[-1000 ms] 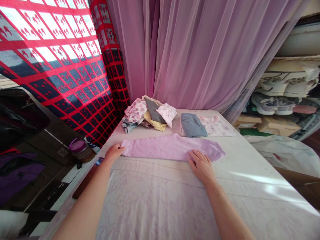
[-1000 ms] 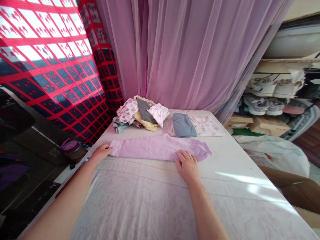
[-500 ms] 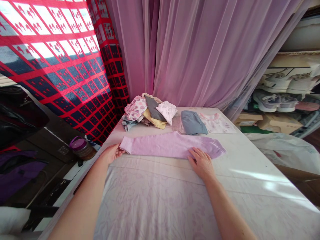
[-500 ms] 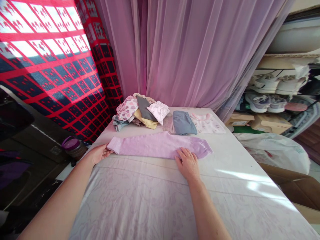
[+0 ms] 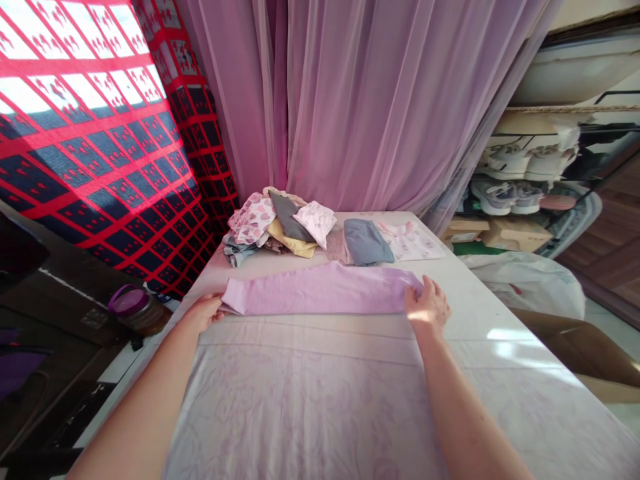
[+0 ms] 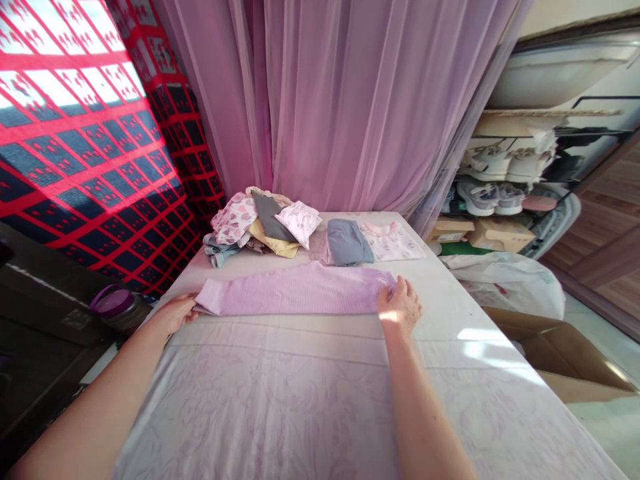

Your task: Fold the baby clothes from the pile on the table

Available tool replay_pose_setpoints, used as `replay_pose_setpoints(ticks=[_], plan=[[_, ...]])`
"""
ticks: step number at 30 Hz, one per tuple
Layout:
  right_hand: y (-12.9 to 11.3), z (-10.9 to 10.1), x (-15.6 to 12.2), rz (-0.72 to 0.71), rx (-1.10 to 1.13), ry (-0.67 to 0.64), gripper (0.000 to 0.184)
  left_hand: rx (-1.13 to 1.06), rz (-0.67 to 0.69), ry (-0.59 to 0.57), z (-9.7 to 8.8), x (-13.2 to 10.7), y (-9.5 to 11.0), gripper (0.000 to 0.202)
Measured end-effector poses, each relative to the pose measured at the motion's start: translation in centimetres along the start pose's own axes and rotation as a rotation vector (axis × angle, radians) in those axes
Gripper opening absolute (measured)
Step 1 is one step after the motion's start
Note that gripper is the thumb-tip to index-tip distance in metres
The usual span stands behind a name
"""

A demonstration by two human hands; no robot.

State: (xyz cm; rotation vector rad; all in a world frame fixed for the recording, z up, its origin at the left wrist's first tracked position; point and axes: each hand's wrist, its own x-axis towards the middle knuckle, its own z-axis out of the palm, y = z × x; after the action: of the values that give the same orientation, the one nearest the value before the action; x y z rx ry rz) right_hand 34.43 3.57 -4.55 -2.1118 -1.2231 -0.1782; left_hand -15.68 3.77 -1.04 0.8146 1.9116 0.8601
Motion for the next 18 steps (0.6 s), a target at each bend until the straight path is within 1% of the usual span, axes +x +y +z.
replay_pose_setpoints(ticks=[2,3,5,7,9,11,13,15,18], plan=[[0.4,-0.2,1.9,0.086,-0.054,-0.146,0.052,0.068,0.006,0.023,0.3,0.3,0.1,0.009],[0.5,-0.2,2.8,0.104,-0.078,-0.227,0.051,0.102,0.008,0.035,0.5,0.4,0.1,0.009],[0.5,-0.3,4.2,0.109,-0.121,-0.361,0.05,0.16,0.017,0.057,0.7,0.5,0.2,0.01],[0.3,-0.5,5.0,0.097,-0.165,-0.437,0.049,0.202,0.034,0.077,0.8,0.4,0.3,0.014],[0.2,-0.7,5.5,0.077,-0.198,-0.457,0.044,0.225,0.053,0.1,0.8,0.3,0.4,0.02],[0.2,-0.8,5.7,0.043,-0.218,-0.42,0.04,0.234,0.068,0.126,0.6,0.1,0.5,0.027],[0.4,-0.9,5.8,0.016,-0.234,-0.363,0.041,0.234,0.079,0.145,0.3,0.1,0.5,0.031],[0.7,-0.8,5.9,0.01,-0.25,-0.339,0.042,0.233,0.087,0.16,0.1,0.0,0.5,0.033],[1.0,-0.5,5.9,0.014,-0.256,-0.358,0.041,0.235,0.083,0.178,-0.1,0.1,0.2,0.032]])
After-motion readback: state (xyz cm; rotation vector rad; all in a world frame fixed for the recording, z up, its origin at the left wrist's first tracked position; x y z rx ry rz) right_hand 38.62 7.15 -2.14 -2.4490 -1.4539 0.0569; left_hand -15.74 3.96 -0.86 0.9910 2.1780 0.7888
